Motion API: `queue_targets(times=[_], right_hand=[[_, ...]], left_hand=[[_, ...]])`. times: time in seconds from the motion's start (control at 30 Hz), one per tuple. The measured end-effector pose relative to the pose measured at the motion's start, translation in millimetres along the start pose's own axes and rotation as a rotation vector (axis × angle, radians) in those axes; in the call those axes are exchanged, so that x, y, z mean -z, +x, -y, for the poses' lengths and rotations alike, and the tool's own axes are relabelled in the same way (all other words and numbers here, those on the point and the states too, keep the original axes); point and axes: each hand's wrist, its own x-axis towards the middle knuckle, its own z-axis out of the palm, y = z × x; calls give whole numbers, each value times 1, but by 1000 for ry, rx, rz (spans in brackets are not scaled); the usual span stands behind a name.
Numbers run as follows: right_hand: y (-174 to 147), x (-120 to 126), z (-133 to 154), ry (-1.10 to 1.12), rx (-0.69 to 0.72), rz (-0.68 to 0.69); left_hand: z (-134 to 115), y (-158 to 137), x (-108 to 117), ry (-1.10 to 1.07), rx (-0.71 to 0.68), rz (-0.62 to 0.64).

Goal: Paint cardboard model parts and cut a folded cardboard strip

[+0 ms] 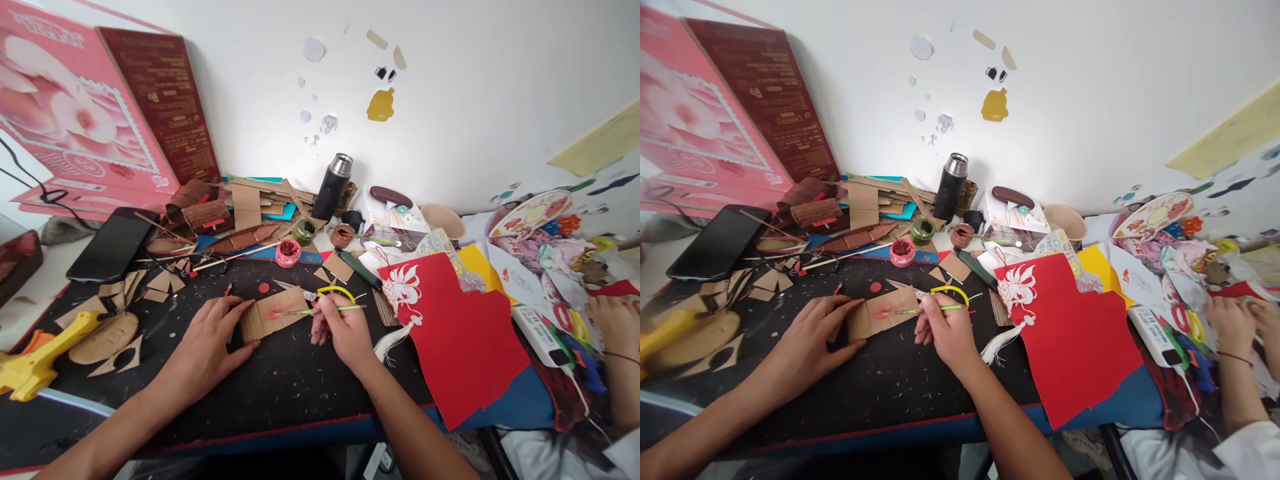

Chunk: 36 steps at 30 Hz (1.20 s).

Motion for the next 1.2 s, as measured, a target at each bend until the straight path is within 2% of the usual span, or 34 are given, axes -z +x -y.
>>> queue_targets(times=[0.13,0.33,0.57,0.8,1.2], right_hand=[[4,3,3,-15,21,-72],[2,-17,-2,-42,42,70],[6,4,2,-64,44,-35],[6,-9,-4,-71,73,13],[-21,18,3,-92,-1,-6]], left_hand=[[1,0,-1,7,-16,-7],[1,-1,0,11,-21,-18],[0,0,-1,37,-23,-10],[-2,0,1,17,9,9],[-3,0,2,2,22,21]])
